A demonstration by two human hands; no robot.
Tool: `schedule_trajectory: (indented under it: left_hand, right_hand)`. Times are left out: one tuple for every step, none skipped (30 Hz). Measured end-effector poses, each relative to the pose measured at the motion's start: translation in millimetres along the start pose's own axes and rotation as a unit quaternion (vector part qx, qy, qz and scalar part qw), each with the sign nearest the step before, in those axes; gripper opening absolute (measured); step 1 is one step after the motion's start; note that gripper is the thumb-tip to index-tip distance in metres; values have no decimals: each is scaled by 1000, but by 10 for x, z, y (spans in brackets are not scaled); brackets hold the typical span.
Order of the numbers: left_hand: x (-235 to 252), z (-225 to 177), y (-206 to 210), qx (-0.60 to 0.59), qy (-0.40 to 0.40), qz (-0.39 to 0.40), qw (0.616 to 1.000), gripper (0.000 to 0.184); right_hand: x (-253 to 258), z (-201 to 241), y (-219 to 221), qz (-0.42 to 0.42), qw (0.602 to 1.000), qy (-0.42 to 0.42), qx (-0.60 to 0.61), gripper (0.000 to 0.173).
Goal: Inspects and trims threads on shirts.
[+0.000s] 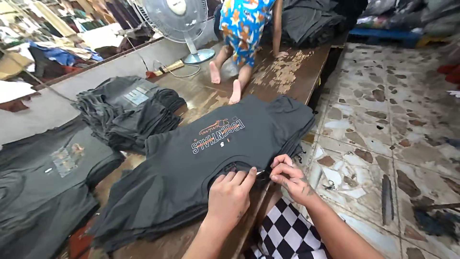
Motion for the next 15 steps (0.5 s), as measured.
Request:
schedule_trajectory:
  left_hand:
    - [10, -9, -17, -2, 0, -1, 1000, 33]
    - [27, -19, -34, -2, 2, 0, 1000, 33]
    - [39, -28, -33, -1, 4, -1, 1000, 34]
    - [44, -32, -15, 1, 7, -4, 1000, 34]
    - [43, -26, 10, 4, 7, -8, 1000, 34]
    - [41, -12, 29, 10, 3, -12, 1000, 35]
    - [43, 13, 36, 13, -5, -14, 1000, 35]
    - [43, 48, 29, 6, -20, -11, 1000, 35]
    - [32, 85, 13, -14, -44, -7, 999, 34]
    - [9, 121, -6, -44, -75, -5, 996, 35]
    - [-19, 159, -20, -75, -107, -14, 991, 36]
    - [-54, 196, -27, -96, -135, -27, 986, 37]
    - [-94, 223, -32, -111, -161, -35, 980, 37]
    - [-124, 240, -45, -121, -188, -27, 974, 36]
    - [-129, 243, -55, -132, -213, -3, 968, 36]
  right_hand:
    - [0, 1, -4, 1, 1000, 0, 0, 25]
    - [2, 7, -4, 2, 1000, 1, 2, 25]
    - [3, 18, 2, 2, 1000, 2, 5, 25]
    - [0, 27, 14, -1, 1000, 1, 6, 25]
    - [-3, 31, 25, -1, 1000, -2, 6, 25]
    - [-6, 35, 32, 0, 1000, -8, 6, 25]
    - [-11, 44, 33, 5, 1000, -16, 4, 27]
    - [-21, 64, 19, 20, 999, -25, -5, 29]
    - [-43, 93, -21, 47, 998, -35, -20, 30]
    - [-73, 128, -99, 88, 995, -41, -30, 31]
    - [-105, 154, -222, 141, 989, -33, -26, 32]
    - [-143, 131, -396, 198, 980, -4, 1, 31]
    - [-192, 32, -613, 250, 966, 50, 50, 30]
    - [-237, -150, -864, 284, 945, 123, 104, 27]
    - [-274, -400, -1131, 288, 925, 205, 142, 26]
Point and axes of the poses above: each hand's wrist, its own x-axis towards the middle knuckle, its own y-axis out of the palm, z = x × y, the point moved 1 cm from there along x, towards the middle knuckle, and after that the axes turned 7 degrees about -z, right-handed, at the moved point
